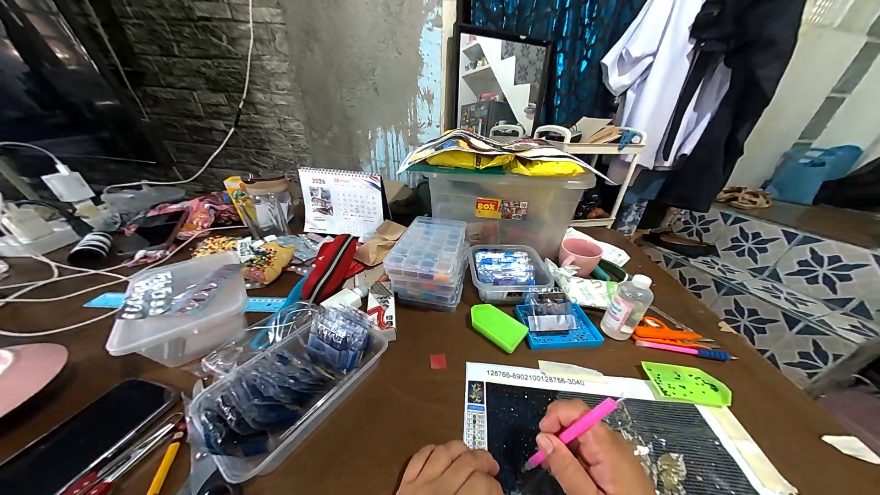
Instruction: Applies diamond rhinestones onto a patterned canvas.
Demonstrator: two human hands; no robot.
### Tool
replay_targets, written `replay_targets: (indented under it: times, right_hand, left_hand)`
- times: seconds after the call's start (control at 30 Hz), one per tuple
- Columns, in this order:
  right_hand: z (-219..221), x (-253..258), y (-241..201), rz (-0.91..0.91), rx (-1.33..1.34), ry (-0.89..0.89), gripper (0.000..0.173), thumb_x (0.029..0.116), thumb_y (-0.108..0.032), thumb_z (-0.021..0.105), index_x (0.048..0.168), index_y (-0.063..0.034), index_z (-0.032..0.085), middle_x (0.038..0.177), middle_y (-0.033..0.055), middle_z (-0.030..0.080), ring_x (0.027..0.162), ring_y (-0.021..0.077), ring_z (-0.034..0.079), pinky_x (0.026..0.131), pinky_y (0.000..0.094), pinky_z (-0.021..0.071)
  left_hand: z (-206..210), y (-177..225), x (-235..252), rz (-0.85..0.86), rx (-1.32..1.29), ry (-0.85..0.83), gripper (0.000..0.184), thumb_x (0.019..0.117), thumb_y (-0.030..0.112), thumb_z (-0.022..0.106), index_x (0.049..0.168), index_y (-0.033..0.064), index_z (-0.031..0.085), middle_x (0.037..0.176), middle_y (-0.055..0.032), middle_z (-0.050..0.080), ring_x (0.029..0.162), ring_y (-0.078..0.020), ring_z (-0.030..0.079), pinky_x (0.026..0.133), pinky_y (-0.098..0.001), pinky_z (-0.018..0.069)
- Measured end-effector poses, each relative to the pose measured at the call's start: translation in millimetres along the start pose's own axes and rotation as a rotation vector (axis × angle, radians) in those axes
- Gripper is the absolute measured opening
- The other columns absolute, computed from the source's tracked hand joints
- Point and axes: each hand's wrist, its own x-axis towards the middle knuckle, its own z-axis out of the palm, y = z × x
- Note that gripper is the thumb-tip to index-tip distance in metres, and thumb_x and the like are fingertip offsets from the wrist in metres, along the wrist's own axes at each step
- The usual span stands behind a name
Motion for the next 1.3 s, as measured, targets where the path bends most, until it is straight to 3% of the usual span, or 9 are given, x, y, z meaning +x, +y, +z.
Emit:
replay_targets:
  times: [0.57, 0.77, 0.9, 1.3]
  right_hand:
    - [2, 1, -7, -0.090, -0.170, -0.041, 0.015, 0.1036, -0.010, 0.056, 0.104, 0.0050, 0.059, 0.070, 0.0118, 0.060, 0.058, 0.0091, 0.054, 0.056, 0.0183, 0.0460]
    - [-3, -3, -5, -0.107, -0.002, 0.049, 0.012, 0.1041, -0.009, 0.054, 0.106, 0.0023, 0.054, 0.073, 0.0070, 0.059, 0.061, 0.0022, 0.057, 0.058, 0.0160, 0.0491]
    - [-8, -7, -4, -0.128, 0.168, -0.051, 0.012, 0.1062, -0.013, 0.052, 0.107, -0.0020, 0.054, 0.076, 0.0038, 0.058, 0.065, -0.0009, 0.056, 0.060, 0.0146, 0.0475]
    - [-5, -7, -9, -0.235, 0.155, -0.219, 0.013, 0.1051, -0.010, 0.049, 0.103, 0.0012, 0.055, 0.077, 0.0117, 0.060, 0.067, 0.0072, 0.058, 0.063, 0.0167, 0.0482]
  left_hand:
    - [0, 0, 0, 0.004, -0.001, 0.004, 0.047, 0.0842, 0.037, 0.076, 0.115, 0.0015, 0.070, 0.132, -0.0186, 0.066, 0.126, -0.0390, 0.058, 0.105, -0.0606, 0.0393]
    - [-1, 1, 0, -0.007, -0.008, -0.007, 0.046, 0.0849, 0.037, 0.076, 0.114, 0.0018, 0.070, 0.133, -0.0187, 0.066, 0.127, -0.0386, 0.058, 0.107, -0.0610, 0.0385]
    - [-1, 1, -1, 0.001, -0.001, -0.005, 0.045, 0.0855, 0.038, 0.076, 0.113, 0.0020, 0.070, 0.133, -0.0183, 0.066, 0.127, -0.0380, 0.058, 0.106, -0.0600, 0.0392]
    - [0, -1, -1, 0.009, 0.007, 0.007, 0.045, 0.0858, 0.038, 0.075, 0.112, 0.0019, 0.070, 0.133, -0.0178, 0.066, 0.127, -0.0372, 0.058, 0.106, -0.0592, 0.0393]
